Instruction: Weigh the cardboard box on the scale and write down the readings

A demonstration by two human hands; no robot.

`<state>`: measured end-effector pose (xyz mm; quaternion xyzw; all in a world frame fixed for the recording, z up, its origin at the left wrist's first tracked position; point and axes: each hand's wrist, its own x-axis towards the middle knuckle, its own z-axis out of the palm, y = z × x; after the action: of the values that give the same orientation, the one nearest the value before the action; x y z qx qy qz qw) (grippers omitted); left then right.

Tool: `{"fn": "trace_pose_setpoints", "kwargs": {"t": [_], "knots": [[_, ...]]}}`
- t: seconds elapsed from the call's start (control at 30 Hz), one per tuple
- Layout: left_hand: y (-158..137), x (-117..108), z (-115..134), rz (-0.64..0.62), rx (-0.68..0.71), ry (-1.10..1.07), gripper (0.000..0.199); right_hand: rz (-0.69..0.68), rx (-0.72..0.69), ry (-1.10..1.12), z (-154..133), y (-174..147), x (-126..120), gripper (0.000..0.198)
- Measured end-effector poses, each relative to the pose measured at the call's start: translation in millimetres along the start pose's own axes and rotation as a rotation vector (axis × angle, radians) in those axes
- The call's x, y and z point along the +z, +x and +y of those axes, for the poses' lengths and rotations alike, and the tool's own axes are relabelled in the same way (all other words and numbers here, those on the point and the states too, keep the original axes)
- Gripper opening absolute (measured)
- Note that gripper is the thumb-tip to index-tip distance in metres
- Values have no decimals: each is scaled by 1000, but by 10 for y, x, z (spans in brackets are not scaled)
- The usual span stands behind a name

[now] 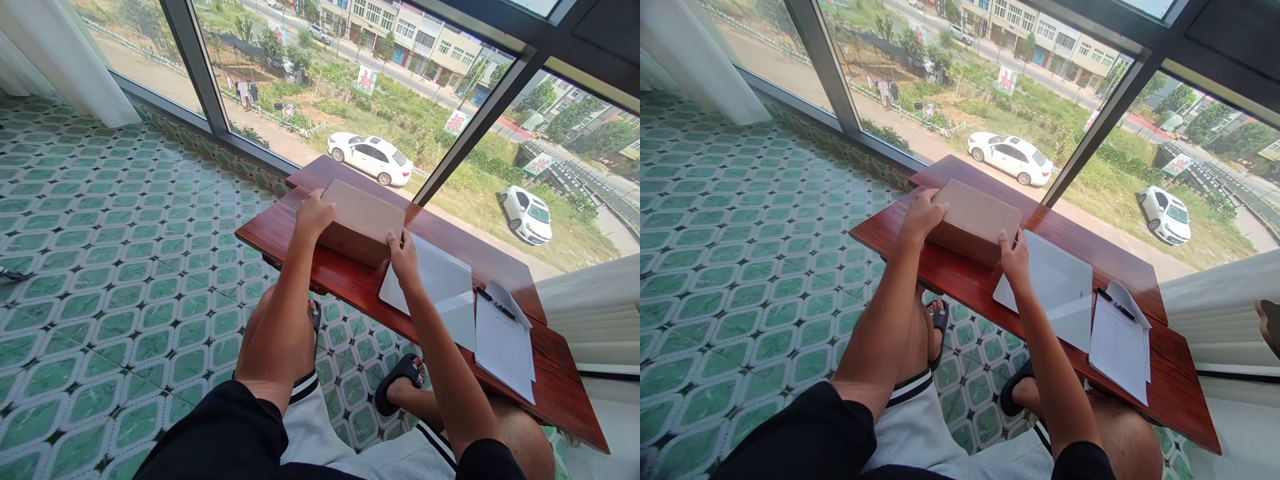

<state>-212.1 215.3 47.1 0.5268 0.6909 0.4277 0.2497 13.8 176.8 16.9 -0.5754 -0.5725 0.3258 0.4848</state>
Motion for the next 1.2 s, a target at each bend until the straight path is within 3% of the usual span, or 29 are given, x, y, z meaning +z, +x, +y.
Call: {"fn": "trace_pose_setpoints", "kwargs": {"t": [0.23,0.37,0.57,0.67,0.83,0.97,1.2], "knots": [[-17,-36,44,-56,-37,149,57,-32,1,-39,-41,-9,-8,59],[-54,-21,65,-22,-20,216,61,-89,4,-40,-71,-22,-44,64],[-176,67,202,210,298,194,55,-58,114,-58,-9,-57,-160,83],[-313,83,355,259,471,84,45,-68,99,-77,74,-70,-331,85],[-587,163,587,185,645,-43,31,-89,37,-142,225,-122,-800,65],[-746,315,690,102,718,-69,28,-114,31,-192,306,-223,-1161,48],[-1036,656,809,-5,769,74,29,-120,59,-276,408,-413,-1606,42]]}}
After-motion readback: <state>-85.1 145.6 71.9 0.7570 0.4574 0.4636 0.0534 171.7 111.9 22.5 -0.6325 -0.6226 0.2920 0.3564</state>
